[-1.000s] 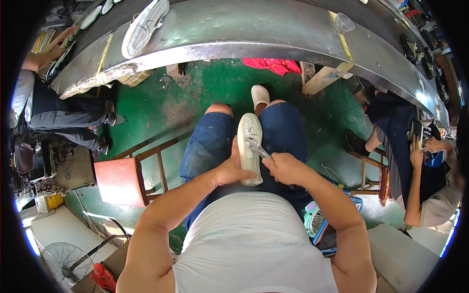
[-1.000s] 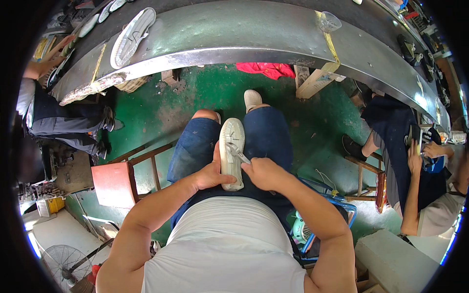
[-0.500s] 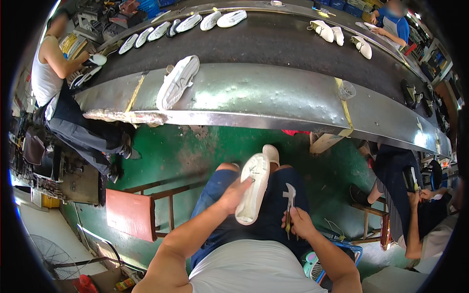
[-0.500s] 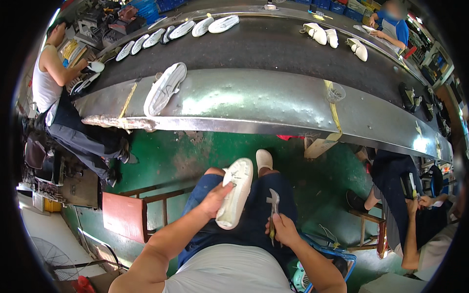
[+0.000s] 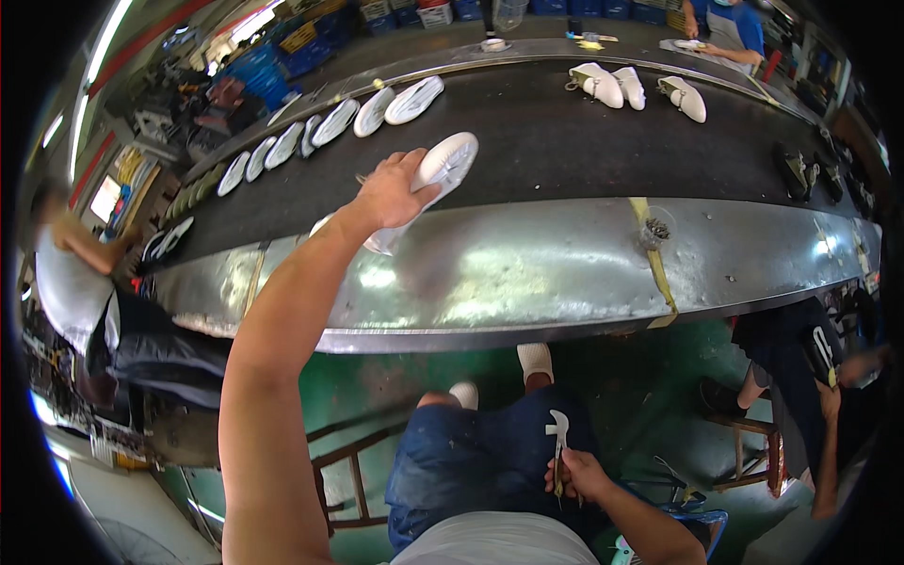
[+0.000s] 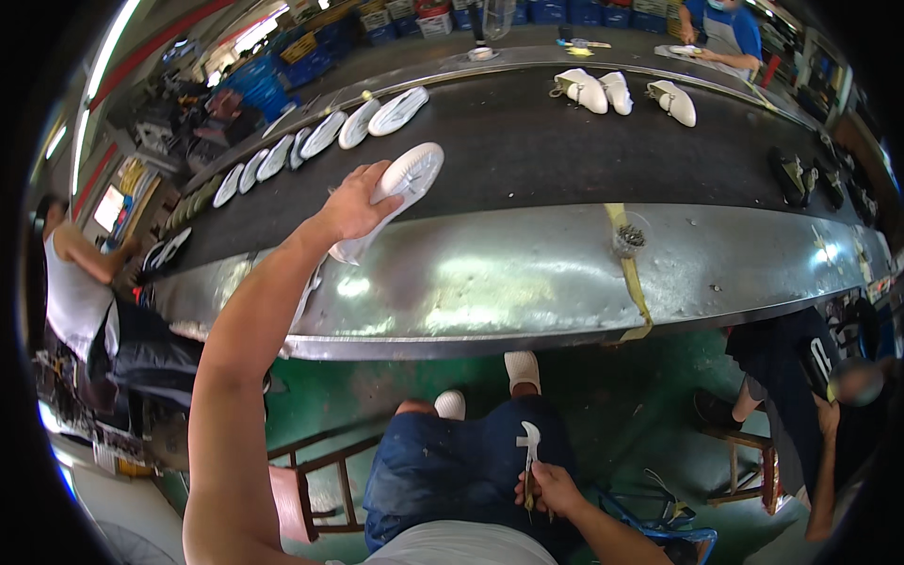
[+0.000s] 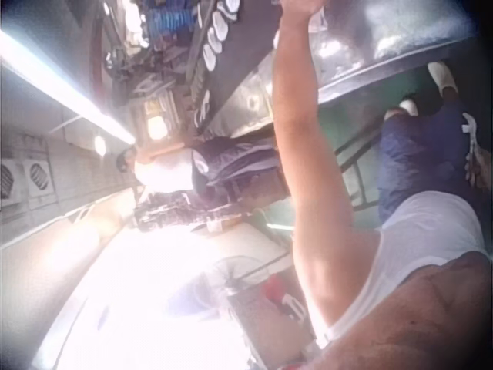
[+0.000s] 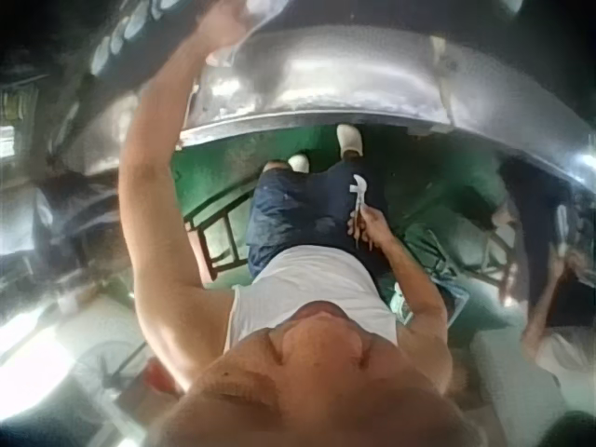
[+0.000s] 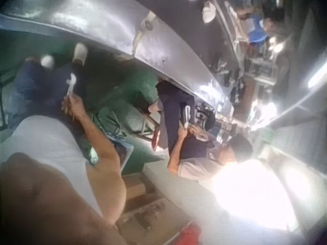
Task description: Using pliers to remove nails and shape the bottom of shoes at a factory workstation.
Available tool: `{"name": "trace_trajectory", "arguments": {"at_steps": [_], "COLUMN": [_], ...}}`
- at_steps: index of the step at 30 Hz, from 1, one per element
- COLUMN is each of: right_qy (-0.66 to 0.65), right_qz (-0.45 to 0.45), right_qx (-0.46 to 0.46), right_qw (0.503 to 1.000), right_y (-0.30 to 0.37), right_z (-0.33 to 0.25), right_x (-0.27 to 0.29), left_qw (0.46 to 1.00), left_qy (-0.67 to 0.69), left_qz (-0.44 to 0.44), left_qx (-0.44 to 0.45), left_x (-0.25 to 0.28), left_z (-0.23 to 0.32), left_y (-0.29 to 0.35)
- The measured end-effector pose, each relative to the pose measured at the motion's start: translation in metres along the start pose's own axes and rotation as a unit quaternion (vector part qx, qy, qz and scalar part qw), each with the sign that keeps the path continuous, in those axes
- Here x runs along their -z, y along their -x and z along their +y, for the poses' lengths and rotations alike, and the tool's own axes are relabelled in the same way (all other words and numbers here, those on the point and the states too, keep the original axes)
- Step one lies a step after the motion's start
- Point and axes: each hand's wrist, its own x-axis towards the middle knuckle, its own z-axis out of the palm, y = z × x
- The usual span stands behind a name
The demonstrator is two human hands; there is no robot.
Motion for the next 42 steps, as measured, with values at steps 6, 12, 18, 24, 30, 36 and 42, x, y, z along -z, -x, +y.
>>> {"name": "trace_trajectory", "arguments": {"at_steps": [6,12,18,24,30,36,42], "right_qy": [-0.049,-0.059,-0.058,-0.049,-0.003,0.01,0.15], "right_qz": [-0.021,-0.044,-0.038,-0.038,-0.017,0.016,0.005], "right_qx": [-0.016,-0.031,-0.036,-0.029,-0.003,0.007,0.116], "right_qw": [0.998,0.997,0.997,0.998,1.0,1.0,0.982], "right_y": [-0.003,-0.012,-0.014,-0.013,-0.009,-0.012,0.043], "right_z": [-0.014,-0.019,-0.021,-0.01,-0.004,0.016,-0.011], "right_x": [0.008,0.009,0.008,0.006,-0.009,-0.015,-0.05], "left_qw": [0.93,0.911,0.983,0.932,0.86,0.748,0.913], "left_qy": [-0.362,-0.393,-0.172,-0.113,0.405,0.655,0.405], "left_qz": [0.046,-0.101,0.06,-0.146,-0.135,0.006,0.044], "left_qx": [-0.034,-0.071,0.012,0.312,0.279,0.107,0.024], "left_x": [-0.03,-0.066,-0.019,0.026,0.052,-0.01,-0.176], "left_z": [-0.01,-0.048,-0.096,-0.186,-0.161,-0.022,0.051], "left_y": [-0.081,-0.099,-0.057,0.033,0.12,0.241,0.364]}}
